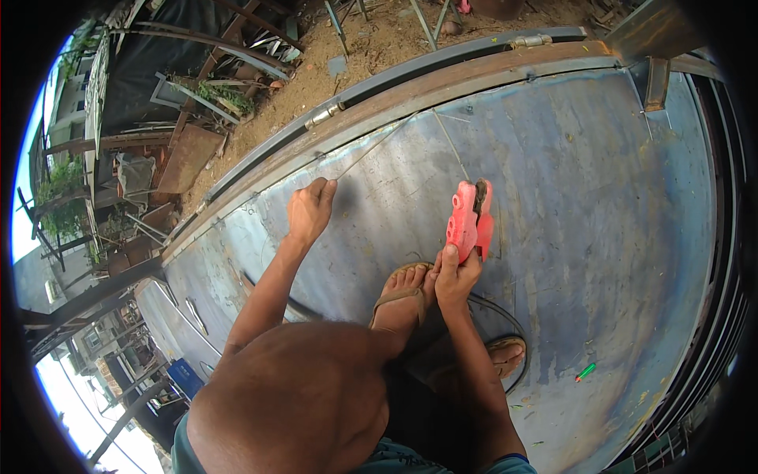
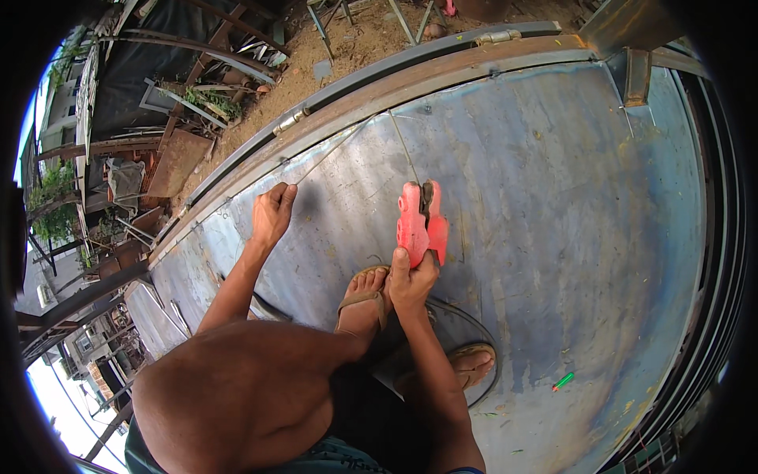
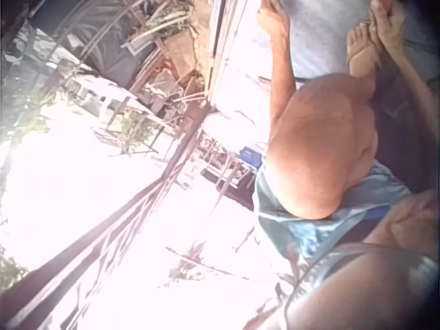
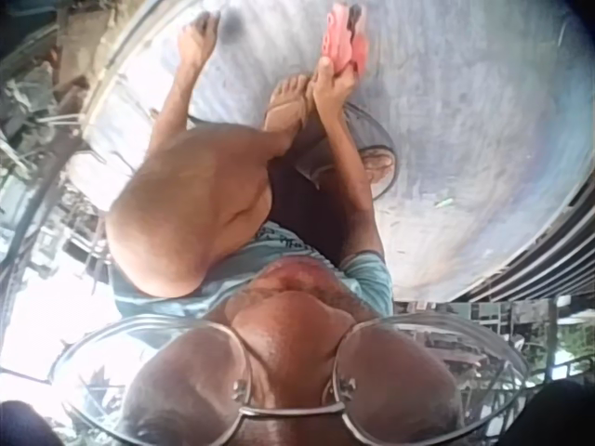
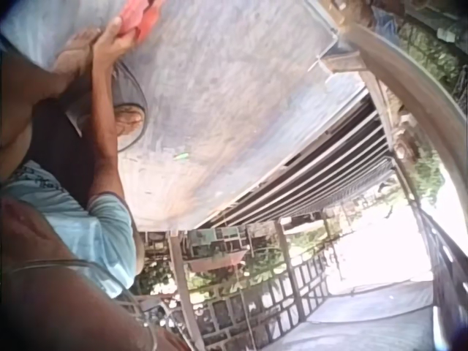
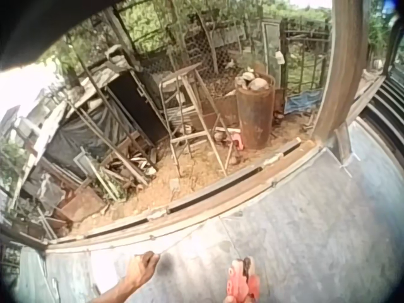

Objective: Welding metal plates and bars together on a fabrication floor.

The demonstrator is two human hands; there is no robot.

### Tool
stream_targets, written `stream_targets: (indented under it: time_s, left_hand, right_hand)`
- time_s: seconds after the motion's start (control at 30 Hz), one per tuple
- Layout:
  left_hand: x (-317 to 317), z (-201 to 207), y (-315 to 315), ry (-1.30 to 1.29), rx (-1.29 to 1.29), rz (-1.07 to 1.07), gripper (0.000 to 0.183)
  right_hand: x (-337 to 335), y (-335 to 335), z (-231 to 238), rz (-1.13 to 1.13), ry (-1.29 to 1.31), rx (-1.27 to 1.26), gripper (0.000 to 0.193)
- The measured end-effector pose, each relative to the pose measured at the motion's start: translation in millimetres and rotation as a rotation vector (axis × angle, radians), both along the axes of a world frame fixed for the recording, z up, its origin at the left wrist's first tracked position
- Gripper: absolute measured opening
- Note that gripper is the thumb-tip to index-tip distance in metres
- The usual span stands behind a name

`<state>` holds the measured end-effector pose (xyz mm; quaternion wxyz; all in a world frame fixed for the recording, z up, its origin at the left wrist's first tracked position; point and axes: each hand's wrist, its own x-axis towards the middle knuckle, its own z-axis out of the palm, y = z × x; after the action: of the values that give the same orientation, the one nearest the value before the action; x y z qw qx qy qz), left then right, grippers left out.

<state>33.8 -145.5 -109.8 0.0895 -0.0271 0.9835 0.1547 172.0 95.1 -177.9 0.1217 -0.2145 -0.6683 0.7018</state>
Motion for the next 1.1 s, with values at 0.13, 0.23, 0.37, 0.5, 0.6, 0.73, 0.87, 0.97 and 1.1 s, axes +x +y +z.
stream_targets:
  time_s: [0.13,0.23,0.37,0.5,0.6,0.73,0.87,0.97,1.1]
  left_hand:
    - [-7,9,1,0.010,-0.018,-0.005,0.039]
    - [-13,15,1,0.009,-0.013,-0.022,0.039]
    - [-10,4,3,-0.036,0.026,-0.025,0.044]
    - [-3,-5,12,-0.110,0.048,0.028,0.049]
    - [0,-13,12,-0.130,0.107,0.071,0.051]
    - [7,-16,19,-0.192,0.136,0.116,0.047]
    - [17,-19,30,-0.254,0.209,0.166,0.048]
    - [18,-20,34,-0.286,0.223,0.194,0.048]
    - [16,-20,32,-0.288,0.203,0.199,0.049]
  right_hand:
    - [2,1,0,0.014,0.002,0.014,0.039]
    - [0,1,2,0.003,-0.012,0.018,0.041]
    - [2,1,5,-0.018,-0.133,-0.034,0.050]
    - [3,2,3,-0.017,-0.129,-0.010,0.051]
    - [3,2,4,-0.015,-0.122,-0.006,0.051]
    - [2,4,8,-0.007,-0.140,-0.006,0.051]
    - [0,6,7,-0.010,-0.134,0.002,0.050]
    - [0,7,8,-0.013,-0.137,0.010,0.050]
    - [-1,7,2,-0.002,-0.130,0.044,0.049]
